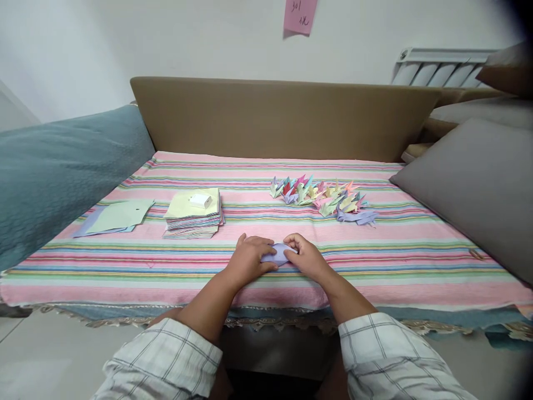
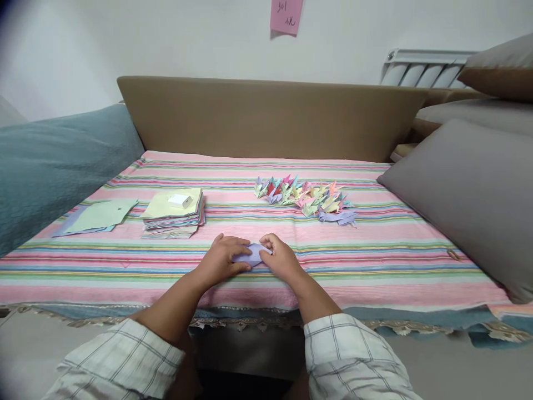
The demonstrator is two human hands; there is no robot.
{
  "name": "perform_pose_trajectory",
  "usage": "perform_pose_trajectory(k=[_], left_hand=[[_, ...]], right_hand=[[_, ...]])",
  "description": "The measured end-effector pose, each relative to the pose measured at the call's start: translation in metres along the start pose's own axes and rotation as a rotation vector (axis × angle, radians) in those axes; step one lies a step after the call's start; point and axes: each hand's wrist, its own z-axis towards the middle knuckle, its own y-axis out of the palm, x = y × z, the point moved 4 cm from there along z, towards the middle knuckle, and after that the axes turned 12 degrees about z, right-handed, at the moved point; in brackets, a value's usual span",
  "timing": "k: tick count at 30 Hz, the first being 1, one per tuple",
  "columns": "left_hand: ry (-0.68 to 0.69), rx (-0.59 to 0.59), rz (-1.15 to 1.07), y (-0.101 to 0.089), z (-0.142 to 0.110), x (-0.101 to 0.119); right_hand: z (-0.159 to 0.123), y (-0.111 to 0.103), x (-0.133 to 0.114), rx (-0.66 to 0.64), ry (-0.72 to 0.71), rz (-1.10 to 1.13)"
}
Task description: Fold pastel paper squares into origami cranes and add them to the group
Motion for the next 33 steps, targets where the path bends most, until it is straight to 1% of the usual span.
perform_pose_trajectory(k=[2,4,7,9,11,14,17,20,22,26,30,33], left_hand=[[-0.009,0.008,-0.002,0.002,0.000,-0.003],[0.013,0.034,0.028,0.002,0.001,-0.004],[0.106,0.067,0.100,-0.001,0.001,-0.004],[0.160,0.057,0.151,-0.002,0.001,-0.003],[0.184,0.037,0.202,-0.002,0.000,-0.002],[0.198,0.024,0.242,-0.002,0.000,-0.002],[0.188,0.051,0.213,-0.001,0.000,-0.004],[0.175,0.069,0.182,0.001,0.000,-0.006],[0.169,0.053,0.186,0.004,-0.001,-0.007],[0.148,0.030,0.195,0.006,-0.001,-0.009],[0.163,0.029,0.145,0.006,-0.001,-0.009],[0.153,0.021,0.146,0.007,-0.002,-0.010]], right_hand=[[0.000,0.000,-0.001,-0.001,-0.002,-0.020],[0.000,0.000,-0.002,-0.009,0.002,-0.032],[0.000,0.001,-0.004,-0.027,0.000,-0.037],[0.000,0.002,-0.005,-0.037,-0.008,-0.033],[-0.001,0.002,-0.005,-0.040,-0.011,-0.033],[-0.001,0.002,-0.006,-0.044,0.007,-0.045],[-0.004,0.001,-0.013,-0.059,0.006,-0.046],[-0.006,0.000,-0.020,-0.086,-0.007,0.016],[-0.006,0.000,-0.022,-0.113,-0.005,0.036],[-0.005,0.003,-0.021,-0.178,-0.030,-0.086],[-0.004,0.006,-0.021,-0.193,-0.072,-0.209],[-0.006,0.011,-0.023,-0.210,-0.130,-0.329]])
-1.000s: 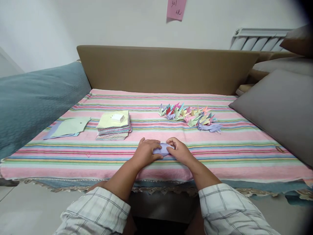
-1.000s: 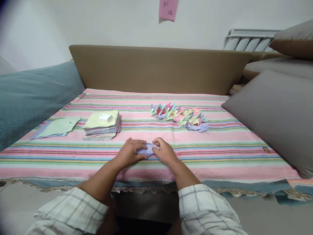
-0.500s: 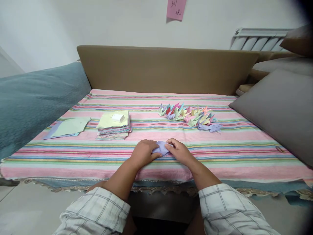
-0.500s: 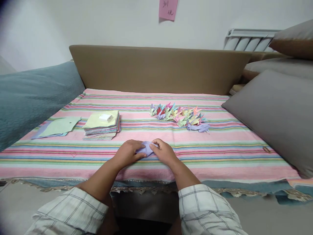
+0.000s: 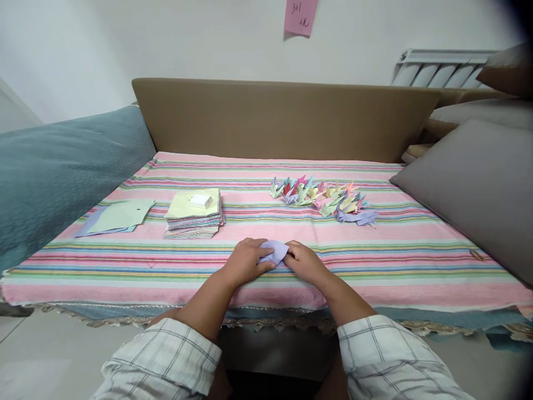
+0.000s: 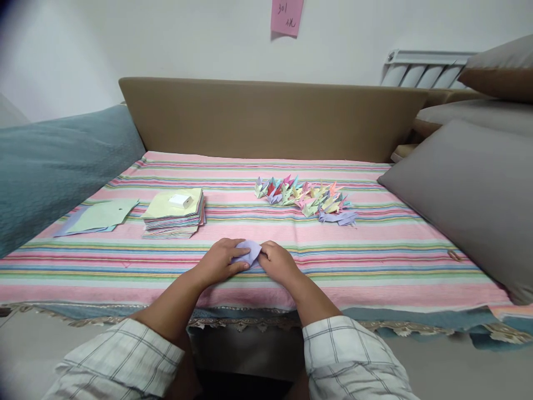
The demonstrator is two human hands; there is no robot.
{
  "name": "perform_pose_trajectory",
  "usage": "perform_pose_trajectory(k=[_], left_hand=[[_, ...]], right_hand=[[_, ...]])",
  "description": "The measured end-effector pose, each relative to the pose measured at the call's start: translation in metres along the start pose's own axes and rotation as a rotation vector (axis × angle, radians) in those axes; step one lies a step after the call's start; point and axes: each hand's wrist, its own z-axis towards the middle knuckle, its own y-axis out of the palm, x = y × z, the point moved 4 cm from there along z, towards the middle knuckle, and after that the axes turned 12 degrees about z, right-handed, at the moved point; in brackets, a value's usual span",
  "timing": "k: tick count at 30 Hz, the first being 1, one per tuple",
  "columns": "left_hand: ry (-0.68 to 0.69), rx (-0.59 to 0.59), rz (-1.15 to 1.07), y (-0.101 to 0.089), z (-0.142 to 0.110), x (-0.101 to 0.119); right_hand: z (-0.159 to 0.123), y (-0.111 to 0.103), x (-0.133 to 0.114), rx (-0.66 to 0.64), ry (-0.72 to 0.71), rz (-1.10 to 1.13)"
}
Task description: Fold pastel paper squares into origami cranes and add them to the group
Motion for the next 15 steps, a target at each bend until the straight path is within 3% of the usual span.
perform_pose_trajectory(k=[5,15], left_hand=[[-0.018,-0.022,0.004,0.0023,-0.0008,0.0002],[-0.002,0.055,-0.078,-0.0003,0.0023,-0.0011]], right_hand=[[-0.0004,0.0042,-0.0004,0.000,-0.068,-0.135],[-0.0011,0.0078,0.0018,0.014,-0.108,-0.271]])
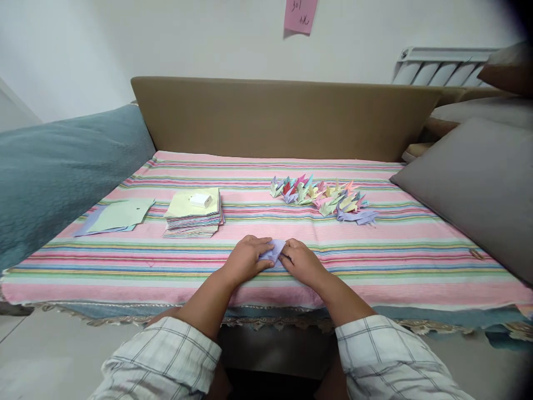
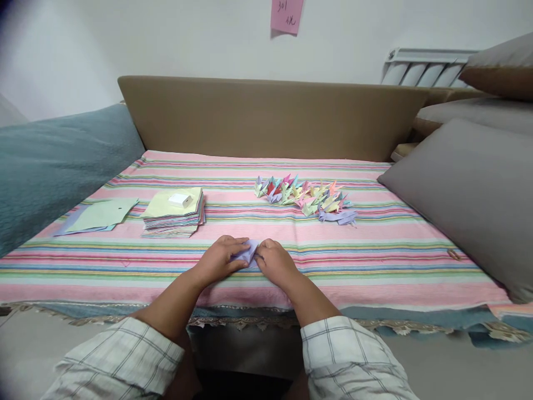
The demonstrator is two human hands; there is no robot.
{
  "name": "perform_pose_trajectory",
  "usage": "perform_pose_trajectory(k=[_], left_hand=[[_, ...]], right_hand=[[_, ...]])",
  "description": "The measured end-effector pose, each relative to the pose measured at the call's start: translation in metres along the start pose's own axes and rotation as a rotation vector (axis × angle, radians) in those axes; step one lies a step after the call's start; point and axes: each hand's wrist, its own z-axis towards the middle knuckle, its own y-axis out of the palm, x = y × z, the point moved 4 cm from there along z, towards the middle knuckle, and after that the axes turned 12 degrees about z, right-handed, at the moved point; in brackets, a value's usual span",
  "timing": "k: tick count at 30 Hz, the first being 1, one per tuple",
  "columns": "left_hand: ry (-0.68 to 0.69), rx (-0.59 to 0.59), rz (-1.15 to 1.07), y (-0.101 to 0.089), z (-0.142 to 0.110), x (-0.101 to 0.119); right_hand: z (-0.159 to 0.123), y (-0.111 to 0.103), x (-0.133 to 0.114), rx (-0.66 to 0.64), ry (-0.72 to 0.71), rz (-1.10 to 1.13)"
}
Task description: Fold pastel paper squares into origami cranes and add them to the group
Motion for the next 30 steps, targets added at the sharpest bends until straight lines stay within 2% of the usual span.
perform_pose_trajectory(k=[5,11,14,18,25,30], left_hand=[[0.050,0.014,-0.051,0.000,0.001,0.001],[0.076,0.038,-0.021,-0.003,0.002,0.006],[0.086,0.043,0.008,-0.004,0.002,0.010],[0.081,0.053,0.061,-0.005,0.002,0.015],[0.079,0.063,0.174,-0.003,-0.001,0.019],[0.042,0.034,0.189,-0.004,-0.002,0.018]], right_hand=[[0.001,-0.006,0.003,0.009,0.019,0.172],[-0.003,-0.014,0.024,0.152,0.268,0.720],[-0.006,-0.018,0.017,0.066,0.168,0.875],[-0.012,-0.025,0.004,-0.020,0.019,0.775],[-0.009,-0.024,0.006,-0.037,-0.010,0.466],[-0.007,-0.023,0.008,-0.009,-0.020,0.361]])
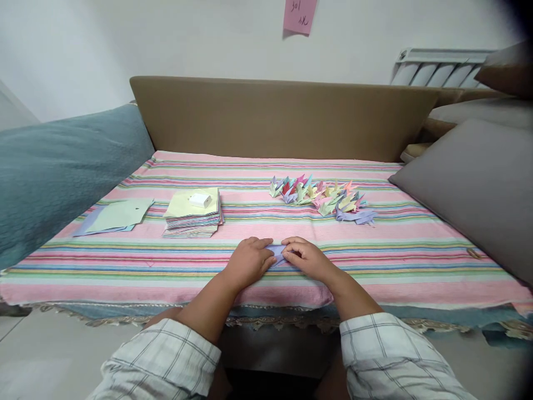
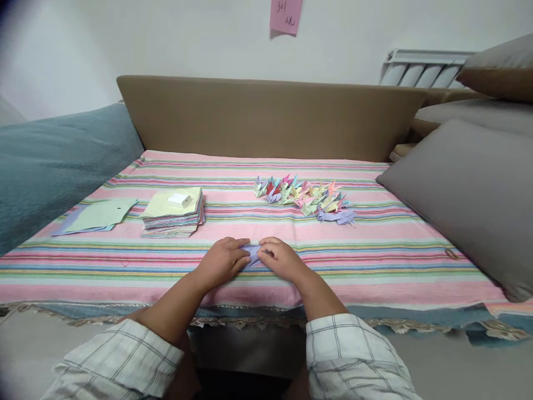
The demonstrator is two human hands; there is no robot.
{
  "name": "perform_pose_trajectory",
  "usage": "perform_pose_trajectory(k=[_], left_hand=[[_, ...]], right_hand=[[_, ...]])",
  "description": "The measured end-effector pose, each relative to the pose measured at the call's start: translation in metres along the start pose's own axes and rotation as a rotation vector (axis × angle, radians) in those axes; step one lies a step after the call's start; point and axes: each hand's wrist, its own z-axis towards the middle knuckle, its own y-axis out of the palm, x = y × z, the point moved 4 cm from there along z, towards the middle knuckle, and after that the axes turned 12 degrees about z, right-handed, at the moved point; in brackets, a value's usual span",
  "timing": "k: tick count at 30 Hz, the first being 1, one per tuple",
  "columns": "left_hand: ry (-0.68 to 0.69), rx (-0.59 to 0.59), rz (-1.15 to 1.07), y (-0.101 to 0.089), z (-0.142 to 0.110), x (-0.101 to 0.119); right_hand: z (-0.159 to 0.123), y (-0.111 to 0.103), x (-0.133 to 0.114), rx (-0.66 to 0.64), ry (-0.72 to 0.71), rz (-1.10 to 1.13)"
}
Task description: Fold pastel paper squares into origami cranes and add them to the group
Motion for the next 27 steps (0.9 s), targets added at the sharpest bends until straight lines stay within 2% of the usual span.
perform_pose_trajectory(k=[8,17,27], left_hand=[[-0.009,0.003,0.016,0.004,0.000,-0.001],[-0.072,-0.013,-0.164,0.008,-0.001,-0.009],[-0.034,0.011,-0.101,0.005,-0.001,-0.006]], right_hand=[[0.000,0.005,0.000,0.036,0.018,-0.043],[0.001,0.006,0.000,0.047,0.026,-0.026],[0.002,0.014,-0.006,0.107,0.110,-0.079]])
